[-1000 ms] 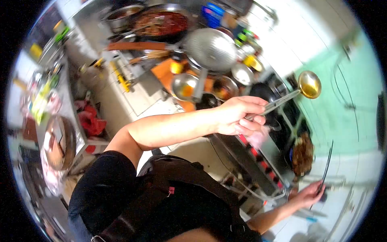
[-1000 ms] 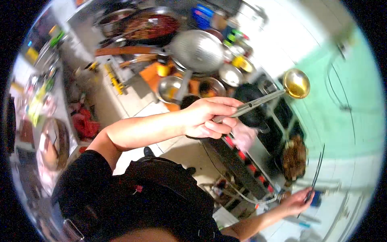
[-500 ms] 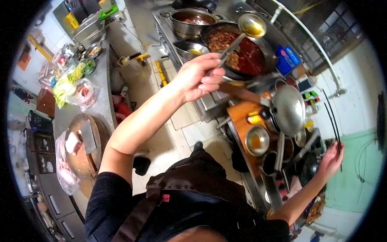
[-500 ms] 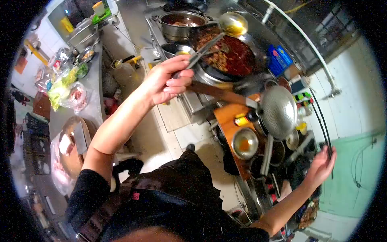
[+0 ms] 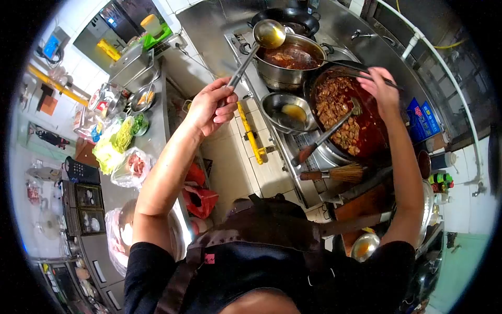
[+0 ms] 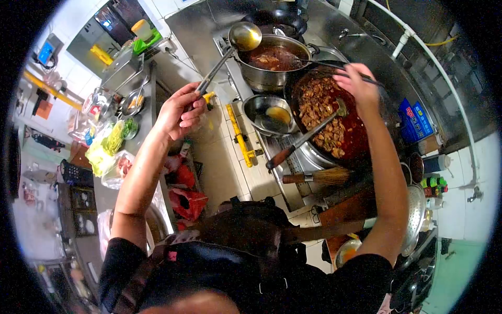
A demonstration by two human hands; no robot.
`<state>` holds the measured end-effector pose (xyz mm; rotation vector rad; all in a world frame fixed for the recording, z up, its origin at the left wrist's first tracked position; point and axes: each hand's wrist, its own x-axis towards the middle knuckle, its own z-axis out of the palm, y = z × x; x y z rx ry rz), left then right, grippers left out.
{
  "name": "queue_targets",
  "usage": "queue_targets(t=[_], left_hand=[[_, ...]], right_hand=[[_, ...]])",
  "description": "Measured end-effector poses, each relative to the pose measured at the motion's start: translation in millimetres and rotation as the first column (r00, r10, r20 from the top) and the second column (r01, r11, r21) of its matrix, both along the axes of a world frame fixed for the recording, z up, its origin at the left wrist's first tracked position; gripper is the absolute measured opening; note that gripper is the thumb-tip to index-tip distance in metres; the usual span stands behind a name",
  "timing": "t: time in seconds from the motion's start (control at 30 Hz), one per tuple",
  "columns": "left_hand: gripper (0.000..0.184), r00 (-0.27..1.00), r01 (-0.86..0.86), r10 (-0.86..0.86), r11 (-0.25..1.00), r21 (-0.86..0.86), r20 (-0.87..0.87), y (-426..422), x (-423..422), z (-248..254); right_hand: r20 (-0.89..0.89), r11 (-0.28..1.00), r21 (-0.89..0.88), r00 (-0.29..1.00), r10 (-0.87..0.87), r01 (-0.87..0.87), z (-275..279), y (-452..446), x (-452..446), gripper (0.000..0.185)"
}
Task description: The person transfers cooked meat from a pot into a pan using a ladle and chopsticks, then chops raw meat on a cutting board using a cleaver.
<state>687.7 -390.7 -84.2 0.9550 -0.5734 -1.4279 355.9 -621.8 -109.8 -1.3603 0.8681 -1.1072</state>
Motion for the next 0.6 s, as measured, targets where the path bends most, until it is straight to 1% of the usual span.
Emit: queue_targets(t=[0.03, 0.07, 0.1, 0.13, 0.2, 0.27, 0.33, 0.37, 0.4, 0.5, 0.53, 0.6], left_hand=[[0.021, 1.0, 0.005, -0.005, 1.0, 0.008, -0.006, -9.5, 7.6, -0.3], [0.021, 0.999, -0.012, 0.011, 1.0, 0.025, 0.046, -20.3, 16.3, -0.5], [0.021, 0.995, -0.026, 0.022, 0.999, 0.039, 0.101, -30.4, 26.9, -0.3], [0.021, 0.995, -0.01, 0.006, 0.999, 0.043, 0.1, -42.2, 38.5, -2.8], [0.022, 0.992, 0.046, -0.053, 0.997, 0.057, 0.114, -59.6, 65.4, -9.5], [0.022, 0.99, 0.092, -0.098, 0.994, 0.065, 0.099, -78.9, 92.0, -19.1], [0.021, 0.979, 0.122, -0.136, 0.988, 0.097, 0.153, -93.3, 118.8, -24.6], [0.022, 0.977, 0.11, -0.131, 0.986, 0.126, 0.17, -100.9, 132.7, -28.5], [0.022, 0.976, 0.135, -0.154, 0.983, 0.123, 0.156, -108.2, 147.9, -30.6], [0.026, 0.959, 0.211, -0.241, 0.959, 0.191, 0.151, -129.8, 192.3, -35.7], [0.026, 0.952, 0.225, -0.257, 0.956, 0.188, 0.164, -138.0, 204.9, -37.0], [0.026, 0.945, 0.238, -0.277, 0.946, 0.219, 0.171, -155.2, 225.4, -38.4]], right_hand=[[-0.019, 0.998, -0.041, 0.999, 0.047, -0.048, -6.8, -14.5, 23.7, 0.023], [-0.038, 0.992, -0.08, 0.995, 0.091, -0.094, -15.3, -28.5, 46.4, 0.023], [-0.035, 0.99, -0.069, 0.992, 0.118, -0.12, -26.7, -43.0, 70.3, 0.022], [-0.031, 0.988, -0.063, 0.99, 0.139, -0.141, -39.6, -57.6, 92.4, 0.021], [-0.113, 0.986, -0.074, 0.983, 0.144, -0.153, -63.0, -73.8, 134.2, 0.02], [-0.136, 0.985, -0.099, 0.983, 0.127, -0.141, -96.4, -90.1, 168.7, 0.017], [-0.249, 0.984, -0.112, 0.962, 0.107, -0.138, -113.1, -98.9, 197.4, 0.016], [-0.263, 0.99, -0.05, 0.958, 0.117, -0.134, -117.8, -102.3, 209.8, 0.015], [-0.314, 0.99, -0.064, 0.944, 0.098, -0.124, -123.2, -107.3, 221.5, 0.015], [-0.38, 0.991, -0.006, 0.917, 0.122, -0.135, -134.5, -120.5, 252.8, 0.016], [-0.404, 0.989, 0.083, 0.904, 0.142, -0.119, -139.2, -125.8, 263.4, 0.016], [-0.337, 0.96, 0.203, 0.908, 0.251, -0.191, -150.4, -136.1, 283.4, 0.016]])
